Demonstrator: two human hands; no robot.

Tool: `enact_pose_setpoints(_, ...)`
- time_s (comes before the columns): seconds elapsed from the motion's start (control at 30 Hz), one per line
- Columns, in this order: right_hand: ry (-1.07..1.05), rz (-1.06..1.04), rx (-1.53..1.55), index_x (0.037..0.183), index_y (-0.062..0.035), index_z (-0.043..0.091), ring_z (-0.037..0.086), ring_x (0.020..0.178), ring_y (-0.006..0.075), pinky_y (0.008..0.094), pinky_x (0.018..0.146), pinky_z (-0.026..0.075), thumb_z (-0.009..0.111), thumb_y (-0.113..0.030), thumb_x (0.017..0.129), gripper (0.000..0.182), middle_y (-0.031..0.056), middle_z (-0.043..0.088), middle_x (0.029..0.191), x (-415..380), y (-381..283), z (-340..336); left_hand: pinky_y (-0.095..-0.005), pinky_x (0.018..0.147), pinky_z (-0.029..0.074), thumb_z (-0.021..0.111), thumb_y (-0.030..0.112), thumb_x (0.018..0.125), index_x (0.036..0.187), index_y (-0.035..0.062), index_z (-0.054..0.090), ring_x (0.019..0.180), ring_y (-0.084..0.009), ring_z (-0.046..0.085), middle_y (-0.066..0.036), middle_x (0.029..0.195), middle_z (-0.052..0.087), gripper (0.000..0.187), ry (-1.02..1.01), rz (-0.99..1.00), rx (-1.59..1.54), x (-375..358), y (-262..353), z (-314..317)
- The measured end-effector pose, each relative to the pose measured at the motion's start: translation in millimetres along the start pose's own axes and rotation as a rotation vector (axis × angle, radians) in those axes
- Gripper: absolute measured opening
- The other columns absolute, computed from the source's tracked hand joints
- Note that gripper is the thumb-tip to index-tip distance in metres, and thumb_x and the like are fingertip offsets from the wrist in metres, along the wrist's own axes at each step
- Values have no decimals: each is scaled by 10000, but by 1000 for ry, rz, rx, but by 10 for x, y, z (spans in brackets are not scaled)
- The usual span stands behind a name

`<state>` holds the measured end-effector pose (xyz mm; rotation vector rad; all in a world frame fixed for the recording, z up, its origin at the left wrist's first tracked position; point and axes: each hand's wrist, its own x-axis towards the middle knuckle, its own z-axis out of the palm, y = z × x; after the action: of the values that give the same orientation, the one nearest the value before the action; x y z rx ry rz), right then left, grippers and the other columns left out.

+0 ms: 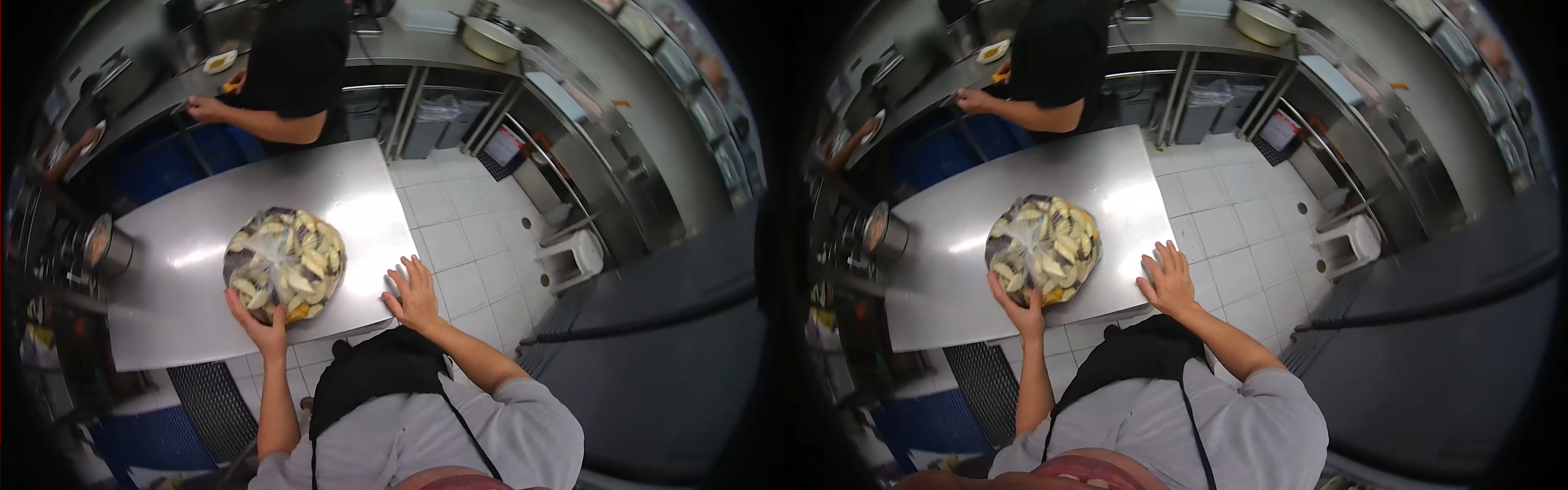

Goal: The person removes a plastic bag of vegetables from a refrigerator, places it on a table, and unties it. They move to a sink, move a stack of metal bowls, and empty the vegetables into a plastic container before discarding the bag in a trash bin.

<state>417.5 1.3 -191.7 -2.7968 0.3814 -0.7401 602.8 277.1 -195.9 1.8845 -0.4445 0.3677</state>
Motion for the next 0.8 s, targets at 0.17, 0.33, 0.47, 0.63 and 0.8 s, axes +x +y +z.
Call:
enact_pose_setpoints(0.17,6,-13,130,1214,-76,643,422,1331,427,522,1071,365,687,-268,883,385,208,490,1385,-8,39,14,-446,1226,120,684,122,904,1585,0,106,1532,-371,112,-248,1641,126,902,81,-73,16,-175,146,130)
enact_pose_setpoints(0.33,119,39,408,1195,-64,646,454,1293,412,483,1068,385,654,-201,906,320,197,511,1349,-101,379,-81,-419,1233,103,522,229,1035,1588,-18,37,1527,-371,132,-253,1647,104,776,264,-247,21,-398,301,478)
enact_pose_setpoints(0.47,123,254,391,1180,-51,649,501,1245,390,461,1041,415,626,-202,927,295,203,557,1289,-438,1041,-265,-413,1228,149,425,285,1074,1589,-11,49,1521,-368,155,-257,1643,110,702,397,-264,67,-406,247,683)
enact_pose_setpoints(0.63,-461,763,382,1150,-28,659,658,983,398,462,871,518,635,-383,902,434,220,688,1080,-2189,2840,267,-397,1212,228,397,273,1078,1581,-18,109,1491,-378,249,-274,1617,193,648,481,-203,191,-403,114,773)
enact_pose_setpoints(0.8,-911,1150,-54,976,18,705,706,915,399,465,795,575,655,-401,849,440,244,720,976,-4570,3766,70,-391,1190,261,397,302,1082,1564,-44,157,1463,-372,314,-258,1598,270,641,536,-256,239,-392,36,766)
